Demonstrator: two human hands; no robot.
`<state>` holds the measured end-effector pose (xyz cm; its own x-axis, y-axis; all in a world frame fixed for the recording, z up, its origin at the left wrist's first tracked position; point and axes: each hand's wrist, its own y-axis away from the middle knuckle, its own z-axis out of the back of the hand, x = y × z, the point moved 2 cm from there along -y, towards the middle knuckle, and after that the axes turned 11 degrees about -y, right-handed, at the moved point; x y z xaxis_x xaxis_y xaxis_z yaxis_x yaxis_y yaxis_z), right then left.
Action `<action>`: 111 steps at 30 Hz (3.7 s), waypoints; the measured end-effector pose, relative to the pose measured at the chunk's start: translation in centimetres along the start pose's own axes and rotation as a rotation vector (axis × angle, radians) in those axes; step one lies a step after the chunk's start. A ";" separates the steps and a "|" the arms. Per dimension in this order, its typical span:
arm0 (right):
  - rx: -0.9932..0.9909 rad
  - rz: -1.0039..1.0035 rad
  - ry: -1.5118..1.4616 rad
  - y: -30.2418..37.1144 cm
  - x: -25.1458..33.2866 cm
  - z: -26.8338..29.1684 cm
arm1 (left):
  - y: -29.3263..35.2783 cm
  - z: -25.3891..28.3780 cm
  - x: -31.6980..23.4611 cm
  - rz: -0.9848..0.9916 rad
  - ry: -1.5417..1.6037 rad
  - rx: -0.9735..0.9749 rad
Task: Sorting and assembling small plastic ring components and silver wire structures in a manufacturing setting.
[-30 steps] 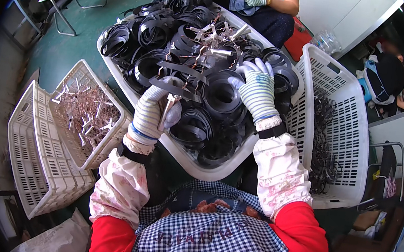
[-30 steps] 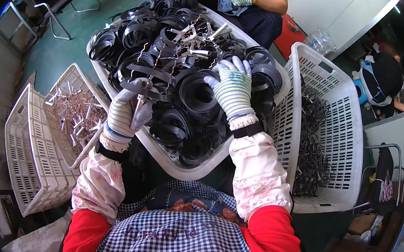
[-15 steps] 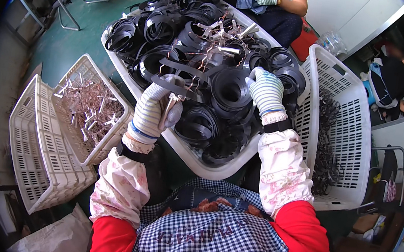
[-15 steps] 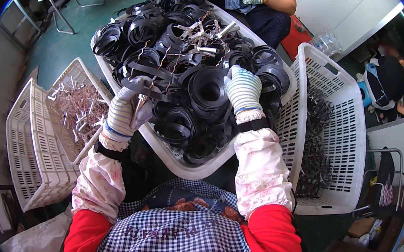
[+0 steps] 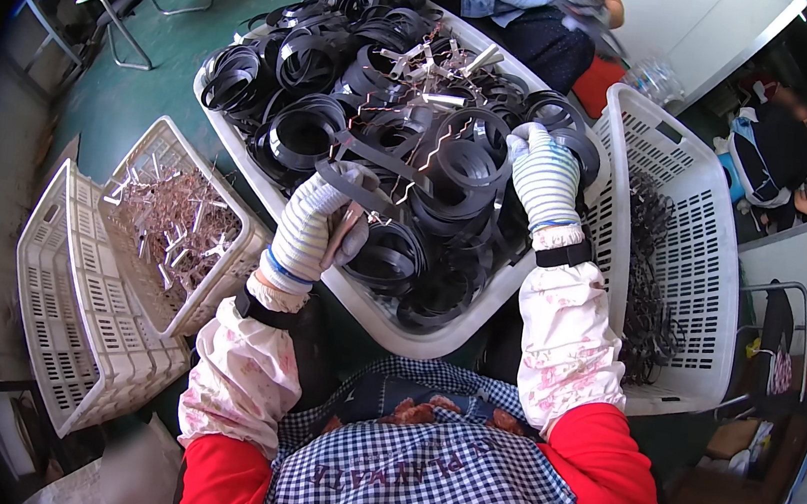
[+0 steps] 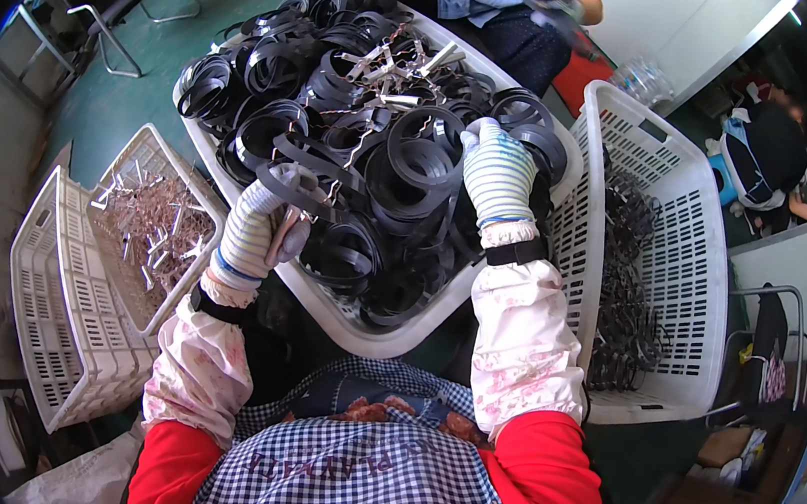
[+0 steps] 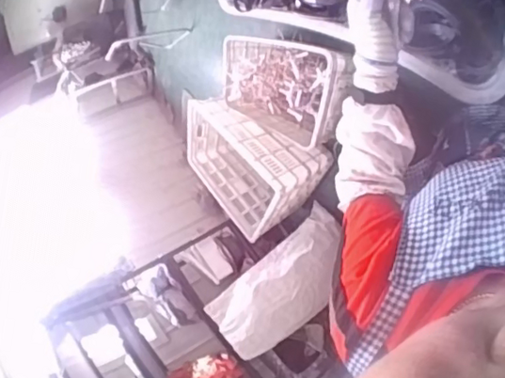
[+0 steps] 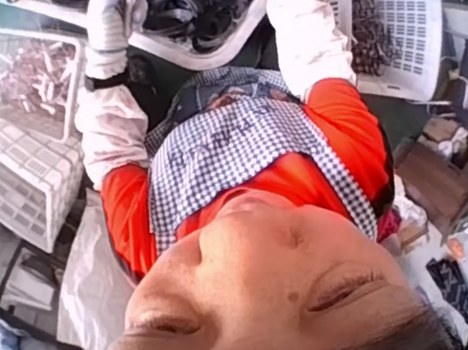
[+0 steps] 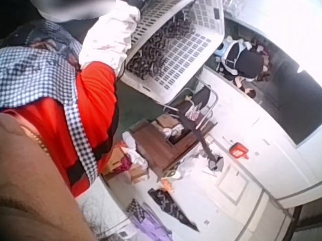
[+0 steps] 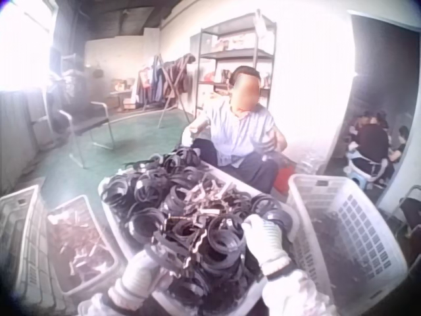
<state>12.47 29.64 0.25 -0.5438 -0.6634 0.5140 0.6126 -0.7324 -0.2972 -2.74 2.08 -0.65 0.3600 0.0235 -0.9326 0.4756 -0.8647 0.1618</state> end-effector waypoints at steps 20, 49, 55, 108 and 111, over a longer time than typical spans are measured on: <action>-0.215 0.309 -0.077 2.7 4.1 2.1 | -0.4 -2.0 1.2 -0.266 -0.689 -0.082; -0.052 0.378 -0.727 6.4 8.6 4.8 | -0.6 -2.5 0.6 -0.196 -0.569 -0.104; 0.186 0.033 -0.953 5.2 4.8 4.3 | -0.2 -2.7 -0.6 -0.146 -0.338 -0.069; 0.098 0.104 -0.336 -4.8 4.9 0.8 | -2.1 1.7 -0.5 -0.418 -0.161 -0.385; 0.082 -0.001 -0.533 -10.1 3.3 -3.3 | -2.7 1.3 -0.4 -0.411 -0.127 -0.352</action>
<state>2.60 34.34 2.28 -0.1905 -0.4772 0.8579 0.6666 -0.7044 -0.2438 -5.20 3.79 -1.18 -0.0011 0.2444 -0.9697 0.8036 -0.5769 -0.1463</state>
